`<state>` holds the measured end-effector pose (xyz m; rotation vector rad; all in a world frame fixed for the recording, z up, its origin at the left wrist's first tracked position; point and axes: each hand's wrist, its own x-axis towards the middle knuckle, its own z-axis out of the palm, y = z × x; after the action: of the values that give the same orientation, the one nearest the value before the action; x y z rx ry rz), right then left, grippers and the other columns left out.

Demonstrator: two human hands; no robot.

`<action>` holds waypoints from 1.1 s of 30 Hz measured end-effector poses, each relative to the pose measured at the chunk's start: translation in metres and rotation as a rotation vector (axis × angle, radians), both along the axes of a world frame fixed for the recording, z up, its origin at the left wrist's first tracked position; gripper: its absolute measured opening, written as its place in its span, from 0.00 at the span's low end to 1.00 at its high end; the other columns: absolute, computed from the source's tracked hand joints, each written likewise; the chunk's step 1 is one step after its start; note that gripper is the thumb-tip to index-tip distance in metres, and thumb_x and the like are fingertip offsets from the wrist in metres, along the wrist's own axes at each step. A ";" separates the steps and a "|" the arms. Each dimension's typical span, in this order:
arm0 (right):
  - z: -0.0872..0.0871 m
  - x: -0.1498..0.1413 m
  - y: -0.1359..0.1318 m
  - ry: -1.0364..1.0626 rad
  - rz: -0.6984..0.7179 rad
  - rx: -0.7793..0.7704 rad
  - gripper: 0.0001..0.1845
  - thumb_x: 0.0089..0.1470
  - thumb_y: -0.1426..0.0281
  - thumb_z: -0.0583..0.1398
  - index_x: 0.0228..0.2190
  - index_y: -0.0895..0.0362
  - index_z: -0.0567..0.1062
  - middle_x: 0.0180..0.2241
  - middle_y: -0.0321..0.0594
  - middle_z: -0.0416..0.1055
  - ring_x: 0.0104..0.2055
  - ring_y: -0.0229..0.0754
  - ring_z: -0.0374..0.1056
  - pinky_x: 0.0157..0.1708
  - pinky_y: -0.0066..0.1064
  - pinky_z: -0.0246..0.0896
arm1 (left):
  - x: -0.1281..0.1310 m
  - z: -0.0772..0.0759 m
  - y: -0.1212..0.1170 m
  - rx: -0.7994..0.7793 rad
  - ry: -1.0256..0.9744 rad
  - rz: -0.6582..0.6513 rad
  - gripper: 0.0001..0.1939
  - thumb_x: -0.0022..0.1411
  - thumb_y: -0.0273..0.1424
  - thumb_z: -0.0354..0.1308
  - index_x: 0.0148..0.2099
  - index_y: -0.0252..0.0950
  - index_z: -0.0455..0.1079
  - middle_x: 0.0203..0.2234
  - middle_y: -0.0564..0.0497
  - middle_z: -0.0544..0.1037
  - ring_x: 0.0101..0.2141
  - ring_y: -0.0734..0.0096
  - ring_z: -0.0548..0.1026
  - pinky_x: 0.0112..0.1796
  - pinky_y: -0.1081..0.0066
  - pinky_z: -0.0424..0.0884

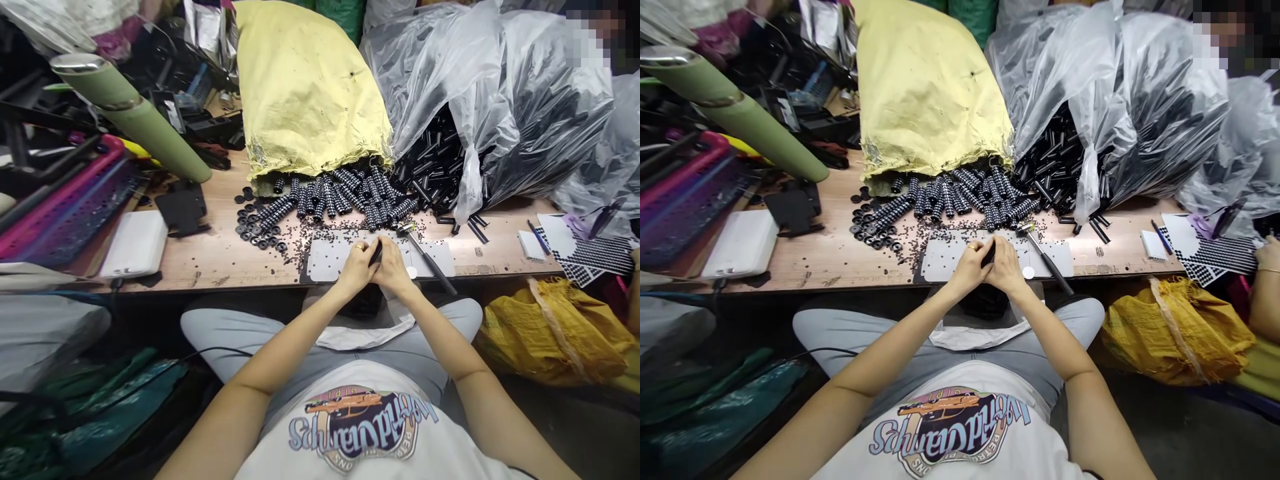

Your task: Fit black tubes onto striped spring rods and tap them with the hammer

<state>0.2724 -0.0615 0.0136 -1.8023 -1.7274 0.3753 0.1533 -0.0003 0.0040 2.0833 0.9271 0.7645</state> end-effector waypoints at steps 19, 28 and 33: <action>0.043 0.030 -0.079 -0.303 -0.336 -0.514 0.16 0.66 0.64 0.45 0.35 0.58 0.68 0.23 0.41 0.70 0.24 0.43 0.68 0.26 0.28 0.50 | -0.011 -0.002 -0.001 0.464 0.448 -0.167 0.23 0.68 0.23 0.39 0.60 0.35 0.66 0.50 0.39 0.74 0.52 0.56 0.70 0.56 0.50 0.56; 0.065 -0.015 -0.067 -0.207 -0.108 -0.344 0.20 0.66 0.59 0.42 0.38 0.56 0.68 0.29 0.45 0.75 0.27 0.44 0.71 0.27 0.29 0.55 | 0.014 -0.016 -0.031 0.473 0.475 -0.187 0.32 0.66 0.35 0.43 0.66 0.18 0.51 0.64 0.29 0.55 0.65 0.49 0.50 0.62 0.50 0.50; 0.056 -0.015 -0.057 -0.356 -0.099 -0.497 0.18 0.67 0.62 0.43 0.40 0.56 0.68 0.29 0.44 0.76 0.28 0.45 0.71 0.27 0.29 0.49 | 0.014 -0.009 -0.021 0.427 0.426 -0.191 0.24 0.64 0.25 0.45 0.60 0.23 0.61 0.56 0.30 0.67 0.58 0.51 0.64 0.56 0.53 0.62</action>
<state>0.2576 -0.1184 0.0697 -2.4223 -1.8863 0.5000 0.1677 -0.0211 -0.0052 2.7372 0.8135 0.4496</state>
